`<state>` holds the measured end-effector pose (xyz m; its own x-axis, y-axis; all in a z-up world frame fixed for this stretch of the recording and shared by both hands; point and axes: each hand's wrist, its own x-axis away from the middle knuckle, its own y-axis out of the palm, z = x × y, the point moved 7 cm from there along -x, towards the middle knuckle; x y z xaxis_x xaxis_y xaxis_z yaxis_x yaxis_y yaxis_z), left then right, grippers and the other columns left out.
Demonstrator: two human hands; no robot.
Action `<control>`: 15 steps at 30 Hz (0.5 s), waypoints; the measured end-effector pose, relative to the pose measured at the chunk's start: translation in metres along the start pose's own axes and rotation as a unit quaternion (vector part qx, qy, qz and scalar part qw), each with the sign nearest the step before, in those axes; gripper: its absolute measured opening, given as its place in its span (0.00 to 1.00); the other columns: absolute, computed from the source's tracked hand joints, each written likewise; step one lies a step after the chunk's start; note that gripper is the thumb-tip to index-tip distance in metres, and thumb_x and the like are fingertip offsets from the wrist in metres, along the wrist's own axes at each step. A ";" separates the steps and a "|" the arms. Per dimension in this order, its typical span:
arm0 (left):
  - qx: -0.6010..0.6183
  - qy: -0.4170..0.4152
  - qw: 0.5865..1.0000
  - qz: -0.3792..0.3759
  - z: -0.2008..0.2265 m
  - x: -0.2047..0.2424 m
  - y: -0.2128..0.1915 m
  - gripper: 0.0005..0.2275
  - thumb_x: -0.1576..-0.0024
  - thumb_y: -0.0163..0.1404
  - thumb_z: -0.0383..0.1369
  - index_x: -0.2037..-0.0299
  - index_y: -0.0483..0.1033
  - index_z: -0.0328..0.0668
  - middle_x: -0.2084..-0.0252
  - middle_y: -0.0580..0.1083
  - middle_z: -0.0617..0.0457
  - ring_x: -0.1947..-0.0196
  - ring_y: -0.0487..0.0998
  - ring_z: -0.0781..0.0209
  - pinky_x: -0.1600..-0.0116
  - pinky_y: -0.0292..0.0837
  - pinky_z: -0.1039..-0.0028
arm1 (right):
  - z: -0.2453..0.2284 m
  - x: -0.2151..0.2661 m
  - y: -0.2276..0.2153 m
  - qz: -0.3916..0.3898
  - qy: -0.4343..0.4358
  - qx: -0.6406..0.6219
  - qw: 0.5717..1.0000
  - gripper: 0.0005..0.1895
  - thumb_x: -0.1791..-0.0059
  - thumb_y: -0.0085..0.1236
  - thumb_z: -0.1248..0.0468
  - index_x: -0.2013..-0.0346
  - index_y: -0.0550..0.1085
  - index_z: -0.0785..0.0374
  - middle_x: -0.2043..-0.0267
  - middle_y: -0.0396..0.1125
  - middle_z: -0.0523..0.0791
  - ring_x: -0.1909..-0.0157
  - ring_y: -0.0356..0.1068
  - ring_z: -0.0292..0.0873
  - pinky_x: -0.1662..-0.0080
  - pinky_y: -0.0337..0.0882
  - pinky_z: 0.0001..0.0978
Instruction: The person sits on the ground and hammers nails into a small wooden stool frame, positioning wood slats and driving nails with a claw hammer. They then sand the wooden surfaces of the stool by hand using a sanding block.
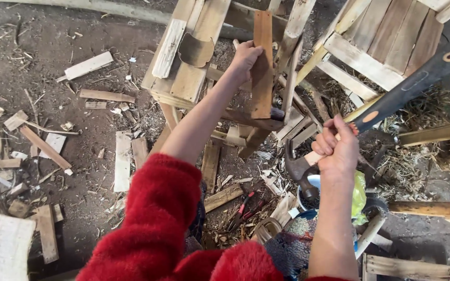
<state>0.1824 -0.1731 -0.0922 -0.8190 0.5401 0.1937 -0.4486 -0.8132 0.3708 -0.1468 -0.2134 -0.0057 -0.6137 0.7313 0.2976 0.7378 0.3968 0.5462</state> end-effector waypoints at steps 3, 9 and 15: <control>0.005 -0.037 0.999 0.012 0.000 0.003 0.012 0.15 0.51 0.44 0.19 0.52 0.70 0.27 0.64 0.75 0.42 0.70 0.75 0.57 0.62 0.73 0.74 | 0.009 -0.009 0.003 -0.041 0.005 -0.016 0.999 0.13 0.51 0.49 0.62 0.80 0.68 0.61 0.92 0.47 0.34 0.92 0.40 0.27 0.85 0.40 0.19; -0.050 0.001 0.998 -0.039 0.018 0.026 0.043 0.22 0.49 0.45 0.24 0.42 0.65 0.39 0.54 0.74 0.45 0.62 0.76 0.56 0.59 0.74 0.67 | 0.012 -0.013 0.010 -0.045 -0.002 -0.020 0.999 0.14 0.49 0.48 0.61 0.79 0.69 0.62 0.93 0.47 0.35 0.93 0.40 0.28 0.86 0.41 0.19; -0.127 0.021 0.991 -0.027 0.020 0.011 0.035 0.22 0.49 0.44 0.24 0.41 0.64 0.38 0.52 0.75 0.46 0.61 0.78 0.61 0.52 0.73 0.74 | 0.012 -0.012 0.015 -0.023 -0.013 0.011 1.000 0.13 0.50 0.50 0.63 0.79 0.70 0.63 0.92 0.50 0.35 0.92 0.43 0.27 0.86 0.44 0.18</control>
<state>0.1647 -0.1914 -0.0592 -0.8026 0.5797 0.1404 -0.5638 -0.8142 0.1387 -0.1255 -0.2098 -0.0102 -0.6395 0.7259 0.2532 0.7157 0.4419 0.5409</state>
